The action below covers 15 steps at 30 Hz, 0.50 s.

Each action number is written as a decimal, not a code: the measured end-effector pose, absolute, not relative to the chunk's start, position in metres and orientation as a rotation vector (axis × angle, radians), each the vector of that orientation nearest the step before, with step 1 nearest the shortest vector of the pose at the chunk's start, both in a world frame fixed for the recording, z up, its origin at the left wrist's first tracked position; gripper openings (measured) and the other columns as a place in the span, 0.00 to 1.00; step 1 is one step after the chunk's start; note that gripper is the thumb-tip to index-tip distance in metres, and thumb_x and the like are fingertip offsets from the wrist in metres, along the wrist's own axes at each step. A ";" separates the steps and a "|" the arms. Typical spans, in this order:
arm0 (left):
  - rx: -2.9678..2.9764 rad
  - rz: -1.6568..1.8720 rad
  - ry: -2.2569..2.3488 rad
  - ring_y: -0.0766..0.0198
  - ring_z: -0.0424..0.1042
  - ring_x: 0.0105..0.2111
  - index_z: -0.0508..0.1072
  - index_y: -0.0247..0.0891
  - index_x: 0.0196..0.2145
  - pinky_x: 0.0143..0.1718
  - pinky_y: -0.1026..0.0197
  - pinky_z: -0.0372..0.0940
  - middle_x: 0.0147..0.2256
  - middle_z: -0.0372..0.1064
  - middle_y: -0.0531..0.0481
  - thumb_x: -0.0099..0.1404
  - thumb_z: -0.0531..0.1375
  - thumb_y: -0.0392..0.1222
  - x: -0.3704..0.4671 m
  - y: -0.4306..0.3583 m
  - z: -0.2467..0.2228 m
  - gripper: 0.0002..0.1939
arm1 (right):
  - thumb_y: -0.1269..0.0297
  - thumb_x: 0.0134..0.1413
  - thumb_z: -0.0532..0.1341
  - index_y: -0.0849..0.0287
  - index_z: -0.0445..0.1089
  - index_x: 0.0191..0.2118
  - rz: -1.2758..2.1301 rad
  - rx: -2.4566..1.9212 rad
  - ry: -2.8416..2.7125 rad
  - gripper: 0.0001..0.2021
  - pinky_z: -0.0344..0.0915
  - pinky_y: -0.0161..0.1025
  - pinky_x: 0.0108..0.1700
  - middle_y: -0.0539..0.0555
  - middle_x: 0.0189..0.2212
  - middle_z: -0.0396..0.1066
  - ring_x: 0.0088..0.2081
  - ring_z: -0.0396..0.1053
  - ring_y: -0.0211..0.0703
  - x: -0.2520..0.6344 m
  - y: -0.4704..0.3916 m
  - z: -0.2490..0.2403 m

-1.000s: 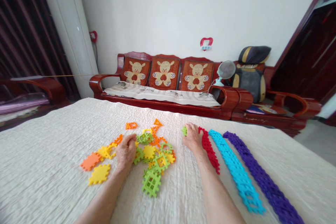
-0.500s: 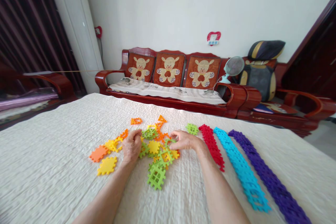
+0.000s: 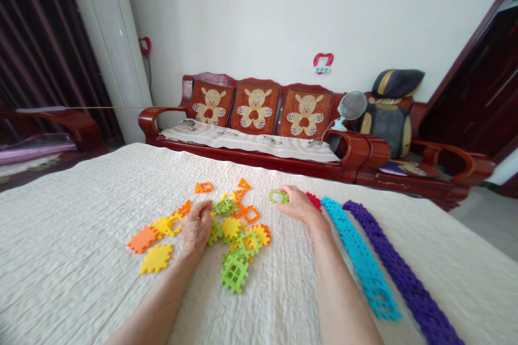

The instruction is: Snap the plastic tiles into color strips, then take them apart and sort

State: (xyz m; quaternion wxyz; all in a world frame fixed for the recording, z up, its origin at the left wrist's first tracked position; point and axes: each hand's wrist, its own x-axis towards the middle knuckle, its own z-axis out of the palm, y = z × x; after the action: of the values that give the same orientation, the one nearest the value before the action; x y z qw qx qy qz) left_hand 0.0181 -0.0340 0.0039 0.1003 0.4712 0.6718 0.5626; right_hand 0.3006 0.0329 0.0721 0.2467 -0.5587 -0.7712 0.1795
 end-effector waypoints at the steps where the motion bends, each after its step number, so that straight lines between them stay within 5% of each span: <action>1: 1.393 1.664 1.986 0.59 0.74 0.37 0.77 0.36 0.35 0.44 0.57 0.66 0.34 0.77 0.46 0.57 0.52 0.37 0.018 -0.034 0.003 0.14 | 0.62 0.39 0.64 0.58 0.67 0.49 0.454 -1.530 -2.021 0.26 0.63 0.45 0.49 0.58 0.48 0.68 0.46 0.67 0.49 0.308 0.034 0.075; 8: 1.480 1.685 1.979 0.59 0.74 0.35 0.76 0.38 0.35 0.42 0.57 0.66 0.33 0.76 0.47 0.58 0.52 0.38 0.017 -0.034 0.001 0.14 | 0.57 0.43 0.65 0.58 0.65 0.50 1.115 -1.181 -1.983 0.26 0.64 0.45 0.51 0.57 0.49 0.67 0.47 0.67 0.45 0.284 0.017 0.082; 15: 1.837 1.704 1.798 0.64 0.72 0.35 0.75 0.38 0.35 0.40 0.63 0.64 0.33 0.74 0.47 0.64 0.50 0.41 0.025 -0.039 0.006 0.14 | 0.61 0.45 0.64 0.55 0.65 0.51 1.163 -0.969 -2.124 0.24 0.64 0.42 0.51 0.54 0.50 0.66 0.48 0.66 0.42 0.224 0.004 0.069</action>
State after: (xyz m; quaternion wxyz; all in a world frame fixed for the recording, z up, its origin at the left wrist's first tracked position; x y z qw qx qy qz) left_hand 0.0250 -0.0390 0.0055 0.0287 0.5955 0.5826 0.5524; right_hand 0.2241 0.0043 0.0687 0.2635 -0.3583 -0.7857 0.4300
